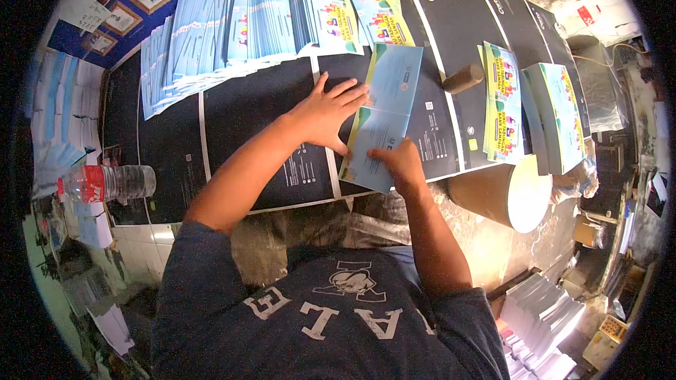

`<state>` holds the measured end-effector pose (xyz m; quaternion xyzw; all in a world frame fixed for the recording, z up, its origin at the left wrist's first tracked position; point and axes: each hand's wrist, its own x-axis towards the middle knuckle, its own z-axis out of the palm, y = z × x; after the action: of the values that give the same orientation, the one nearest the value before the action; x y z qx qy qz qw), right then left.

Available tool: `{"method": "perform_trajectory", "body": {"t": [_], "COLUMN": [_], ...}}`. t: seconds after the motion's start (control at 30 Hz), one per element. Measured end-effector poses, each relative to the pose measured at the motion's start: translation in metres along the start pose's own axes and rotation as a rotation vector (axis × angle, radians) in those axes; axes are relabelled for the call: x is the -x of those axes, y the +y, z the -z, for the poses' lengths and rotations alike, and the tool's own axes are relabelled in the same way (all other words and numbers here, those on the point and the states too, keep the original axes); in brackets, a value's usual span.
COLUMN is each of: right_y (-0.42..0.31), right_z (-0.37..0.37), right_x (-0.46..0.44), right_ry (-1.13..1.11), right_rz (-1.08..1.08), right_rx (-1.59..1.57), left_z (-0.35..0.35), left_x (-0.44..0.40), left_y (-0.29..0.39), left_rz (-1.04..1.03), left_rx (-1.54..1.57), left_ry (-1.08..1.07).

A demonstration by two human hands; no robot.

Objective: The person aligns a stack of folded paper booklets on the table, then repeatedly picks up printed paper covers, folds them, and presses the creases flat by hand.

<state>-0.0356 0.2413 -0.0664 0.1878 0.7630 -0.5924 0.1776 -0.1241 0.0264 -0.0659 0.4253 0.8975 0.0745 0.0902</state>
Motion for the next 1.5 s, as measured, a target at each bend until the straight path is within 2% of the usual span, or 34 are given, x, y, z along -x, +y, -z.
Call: {"method": "perform_trajectory", "body": {"t": [0.23, 0.43, 0.5, 0.53, 0.57, 0.67, 0.8, 0.97, 1.03, 1.17, 1.23, 1.27, 1.43, 1.5], "right_y": [0.007, 0.012, 0.017, -0.002, 0.007, 0.02, 0.009, 0.007, 0.004, 0.001, 0.004, 0.014, 0.016, 0.006], "right_z": [0.001, 0.011, 0.015, 0.026, 0.036, 0.059, 0.064, 0.072, 0.076, 0.08, 0.081, 0.082, 0.073, 0.07], "right_x": [-0.005, -0.006, -0.002, 0.009, 0.007, -0.018, -0.054, -0.099, -0.099, -0.077, -0.057, -0.048, -0.035, -0.052], "right_ry": [-0.029, -0.086, 0.359, 0.325, 0.426, 0.523, 0.539, 0.521, 0.42, 0.408, 0.299, 0.288, 0.309, 0.328], "right_rz": [-0.001, 0.038, 0.281, 0.119, 0.277, 0.524, 0.656, 0.686, 0.624, 0.585, 0.593, 0.678, 0.728, 0.611], "right_rx": [-0.049, 0.085, 0.564, 0.544, 0.643, 0.609, 0.693, 0.755, 0.819, 0.862, 1.0, 0.963, 0.955, 0.92], "left_z": [-0.001, 0.012, 0.015, 0.013, 0.012, 0.022, 0.026, 0.032, 0.035, 0.032, 0.033, 0.032, 0.034, 0.031], "left_x": [-0.001, -0.004, -0.006, -0.007, -0.008, -0.019, -0.027, -0.03, -0.029, -0.028, -0.03, -0.03, -0.034, -0.035], "left_y": [-0.001, 0.009, 0.013, 0.012, 0.012, 0.021, 0.029, 0.035, 0.037, 0.039, 0.039, 0.039, 0.029, 0.025], "left_rz": [0.012, 0.059, 0.097, 0.102, 0.108, 0.13, 0.187, 0.239, 0.243, 0.233, 0.244, 0.249, 0.247, 0.276], "left_rx": [0.025, -0.009, -0.019, -0.016, -0.013, -0.012, -0.061, -0.078, -0.09, -0.108, -0.131, -0.115, -0.169, -0.169], "left_ry": [-0.024, -0.091, -0.115, -0.114, -0.114, -0.186, -0.28, -0.319, -0.326, -0.313, -0.309, -0.303, -0.259, -0.254]}}
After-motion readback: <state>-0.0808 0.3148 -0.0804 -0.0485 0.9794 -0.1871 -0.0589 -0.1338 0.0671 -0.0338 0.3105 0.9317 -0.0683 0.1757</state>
